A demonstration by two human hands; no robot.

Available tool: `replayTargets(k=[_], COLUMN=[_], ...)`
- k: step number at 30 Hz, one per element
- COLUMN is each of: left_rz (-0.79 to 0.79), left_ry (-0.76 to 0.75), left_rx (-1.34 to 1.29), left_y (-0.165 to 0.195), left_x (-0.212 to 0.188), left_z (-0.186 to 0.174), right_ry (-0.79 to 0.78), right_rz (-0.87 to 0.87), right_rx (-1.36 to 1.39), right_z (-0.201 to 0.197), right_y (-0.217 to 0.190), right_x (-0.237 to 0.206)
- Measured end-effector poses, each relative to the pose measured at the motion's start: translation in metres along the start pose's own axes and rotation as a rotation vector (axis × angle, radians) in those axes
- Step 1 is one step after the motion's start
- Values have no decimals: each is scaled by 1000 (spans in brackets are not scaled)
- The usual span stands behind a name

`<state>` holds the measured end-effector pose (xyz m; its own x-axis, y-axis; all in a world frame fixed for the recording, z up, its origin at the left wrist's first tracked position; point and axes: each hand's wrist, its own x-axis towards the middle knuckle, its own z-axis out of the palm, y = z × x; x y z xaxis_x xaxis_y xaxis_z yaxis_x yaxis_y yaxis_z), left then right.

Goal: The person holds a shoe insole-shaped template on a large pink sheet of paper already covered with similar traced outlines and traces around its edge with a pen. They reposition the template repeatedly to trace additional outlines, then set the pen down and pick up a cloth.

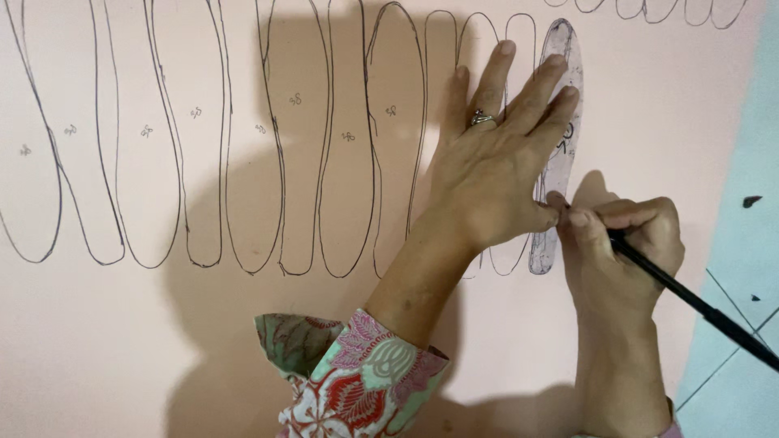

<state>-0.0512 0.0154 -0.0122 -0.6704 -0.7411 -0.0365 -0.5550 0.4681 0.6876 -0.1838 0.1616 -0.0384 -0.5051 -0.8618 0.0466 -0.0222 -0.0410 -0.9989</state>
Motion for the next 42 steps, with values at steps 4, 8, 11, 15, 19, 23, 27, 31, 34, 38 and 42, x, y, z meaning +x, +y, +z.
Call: replayTargets(k=[4, 8, 11, 15, 19, 23, 27, 31, 34, 38, 42], left_rz=[8, 25, 28, 40, 62, 55, 49, 47, 42, 34, 24], left_ry=[-11, 28, 40, 84, 134, 133, 120, 128, 108, 96, 91], left_rx=[3, 13, 21, 1, -40, -13, -4, -11, -18, -17, -29], left_y=[0, -2, -4, -6, -9, -9, -8, -7, -7, -7, -5], left_x=[-1, 1, 0, -1, -2, -3, -1, -1, -2, -1, 0], left_z=[0, 1, 4, 10, 13, 14, 14, 13, 12, 11, 11], right_ry=[40, -13, -47, -124, -211, -291, -324, -286, -266, -295, -278], right_rz=[-15, -112, -94, -89, -71, -129, -148, -171, -167, -252, -237], right_rx=[-13, 64, 127, 23, 119, 12, 20, -116, -112, -164, -125], right_z=[0, -16, -25, -26, -20, -12, -8, -7, -7, -7, -4], right_y=[4, 4, 6, 9, 7, 1, -2, 0, 2, 4, 5], right_x=[-1, 0, -3, -11, -10, -7, -5, -5, -5, -4, -4])
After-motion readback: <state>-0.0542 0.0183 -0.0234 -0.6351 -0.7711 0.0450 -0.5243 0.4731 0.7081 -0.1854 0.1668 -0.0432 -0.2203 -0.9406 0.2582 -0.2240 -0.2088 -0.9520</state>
